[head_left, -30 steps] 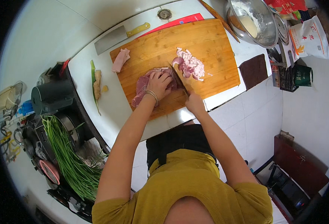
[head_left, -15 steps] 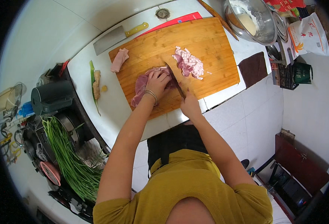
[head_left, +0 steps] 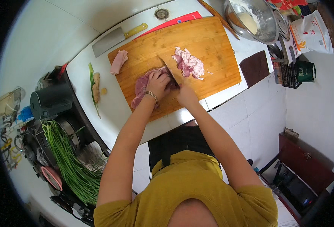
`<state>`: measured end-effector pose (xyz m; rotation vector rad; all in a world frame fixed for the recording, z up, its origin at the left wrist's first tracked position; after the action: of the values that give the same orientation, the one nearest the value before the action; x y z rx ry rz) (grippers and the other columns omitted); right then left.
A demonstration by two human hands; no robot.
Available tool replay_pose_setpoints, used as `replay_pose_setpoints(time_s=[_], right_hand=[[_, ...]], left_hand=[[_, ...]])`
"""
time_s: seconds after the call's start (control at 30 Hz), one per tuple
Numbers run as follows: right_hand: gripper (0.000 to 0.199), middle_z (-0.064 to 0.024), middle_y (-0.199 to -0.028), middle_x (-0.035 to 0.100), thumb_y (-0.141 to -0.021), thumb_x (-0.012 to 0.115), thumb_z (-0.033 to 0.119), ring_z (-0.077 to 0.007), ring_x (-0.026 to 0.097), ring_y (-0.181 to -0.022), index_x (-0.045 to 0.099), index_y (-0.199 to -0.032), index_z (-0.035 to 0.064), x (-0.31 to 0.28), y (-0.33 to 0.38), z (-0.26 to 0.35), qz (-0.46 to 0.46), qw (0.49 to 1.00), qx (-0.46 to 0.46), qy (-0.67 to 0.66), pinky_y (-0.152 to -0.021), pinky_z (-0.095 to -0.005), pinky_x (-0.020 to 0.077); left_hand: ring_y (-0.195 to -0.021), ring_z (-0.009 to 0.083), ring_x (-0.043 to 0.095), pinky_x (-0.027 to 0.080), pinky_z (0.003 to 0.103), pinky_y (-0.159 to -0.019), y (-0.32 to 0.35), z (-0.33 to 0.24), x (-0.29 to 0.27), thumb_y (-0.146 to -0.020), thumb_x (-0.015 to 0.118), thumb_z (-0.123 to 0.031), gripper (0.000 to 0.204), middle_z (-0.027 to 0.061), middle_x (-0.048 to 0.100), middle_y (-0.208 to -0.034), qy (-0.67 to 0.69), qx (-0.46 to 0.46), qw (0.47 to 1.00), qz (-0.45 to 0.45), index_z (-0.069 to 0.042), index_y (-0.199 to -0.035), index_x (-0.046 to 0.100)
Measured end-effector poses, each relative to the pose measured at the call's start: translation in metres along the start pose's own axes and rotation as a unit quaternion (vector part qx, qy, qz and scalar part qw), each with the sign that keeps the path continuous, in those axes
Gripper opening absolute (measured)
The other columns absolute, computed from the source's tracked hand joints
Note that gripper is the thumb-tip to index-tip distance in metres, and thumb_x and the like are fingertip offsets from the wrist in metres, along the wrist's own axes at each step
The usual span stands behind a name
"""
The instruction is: The person slices a piece of raw meat into thin strips on a wooden cutting board using a cleaver. The person holds the meat with their left hand and uses the cleaver in their right hand to cut the meat into uniform pieces.
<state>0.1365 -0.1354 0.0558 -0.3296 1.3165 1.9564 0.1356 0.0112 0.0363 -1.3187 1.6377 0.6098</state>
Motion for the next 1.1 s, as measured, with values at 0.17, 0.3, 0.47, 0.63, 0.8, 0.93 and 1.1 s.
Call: replay_pose_setpoints(time_s=[0.17,0.3,0.47,0.63,0.8,0.93,1.1], right_hand=[[0.046,-0.0315,-0.120,0.051,-0.076,0.055,0.008,-0.0430,0.055,-0.105,0.048,-0.120,-0.0015,0.011,0.001,-0.012,-0.033,0.998,-0.049,0.002,-0.090,-0.0483,0.0452],[0.038,-0.0309,-0.118,0.052,-0.075,0.058,0.009,-0.0430,0.056,-0.104,0.053,-0.109,-0.0068,0.025,0.013,-0.033,-0.091,0.994,-0.050,0.023,-0.089,-0.0487,0.0453],[0.040,-0.0312,-0.114,0.055,-0.073,0.061,0.010,-0.0441,0.057,-0.101,0.054,-0.109,-0.0062,-0.001,-0.027,0.010,0.030,0.997,-0.018,0.061,-0.087,-0.0487,0.0467],[0.027,-0.0277,-0.096,0.063,-0.072,0.062,0.011,-0.0428,0.062,-0.090,0.061,-0.095,-0.0031,0.018,0.016,-0.018,-0.222,0.961,-0.147,0.069,-0.078,-0.0484,0.0505],[0.042,-0.0280,-0.120,0.053,-0.072,0.059,0.005,-0.0406,0.056,-0.106,0.053,-0.112,-0.0027,-0.005,-0.026,0.024,0.074,0.991,-0.022,0.105,-0.088,-0.0488,0.0450],[0.048,-0.0279,-0.118,0.053,-0.073,0.059,0.005,-0.0412,0.056,-0.104,0.048,-0.120,-0.0004,0.011,-0.020,-0.021,-0.028,0.994,-0.080,0.073,-0.088,-0.0492,0.0446],[0.039,-0.0270,-0.105,0.060,-0.075,0.058,0.006,-0.0432,0.057,-0.101,0.050,-0.113,0.0018,0.021,-0.013,-0.018,-0.103,0.990,-0.091,0.002,-0.087,-0.0489,0.0464]], left_hand=[[-0.107,0.0260,0.049,0.033,0.045,-0.096,0.001,0.001,0.003,-0.061,0.073,-0.022,0.034,0.0017,0.057,-0.101,-0.013,0.012,1.000,-0.008,-0.013,-0.092,0.063],[-0.106,0.0261,0.049,0.033,0.045,-0.097,0.006,-0.002,0.002,-0.061,0.073,-0.022,0.035,0.0019,0.058,-0.101,-0.009,0.015,1.000,-0.005,-0.013,-0.093,0.062],[-0.109,0.0261,0.048,0.032,0.045,-0.097,-0.002,0.004,0.007,-0.061,0.072,-0.022,0.035,0.0027,0.058,-0.103,0.020,-0.016,1.000,0.003,-0.012,-0.093,0.062],[-0.109,0.0256,0.048,0.033,0.044,-0.097,0.001,-0.001,0.001,-0.062,0.072,-0.022,0.034,0.0019,0.059,-0.102,-0.029,0.014,0.999,-0.001,-0.012,-0.093,0.062],[-0.109,0.0244,0.048,0.033,0.044,-0.097,-0.001,0.003,0.001,-0.062,0.072,-0.023,0.035,0.0015,0.059,-0.103,-0.001,-0.016,1.000,-0.005,-0.014,-0.094,0.062],[-0.109,0.0240,0.048,0.033,0.045,-0.097,0.000,0.003,0.004,-0.062,0.072,-0.022,0.035,0.0013,0.059,-0.103,-0.006,-0.003,1.000,-0.011,-0.014,-0.094,0.062],[-0.108,0.0240,0.048,0.033,0.044,-0.096,0.000,0.000,0.000,-0.063,0.071,-0.021,0.033,0.0011,0.059,-0.103,0.008,-0.004,1.000,0.008,-0.014,-0.093,0.062]])
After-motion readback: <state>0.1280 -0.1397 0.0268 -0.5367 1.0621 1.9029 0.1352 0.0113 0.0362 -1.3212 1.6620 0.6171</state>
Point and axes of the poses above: each hand's wrist, its own y-axis away from the middle knuckle, its own x-axis out of the palm, z = x × y, the point moved 4 cm from there along -y, towards the middle knuckle
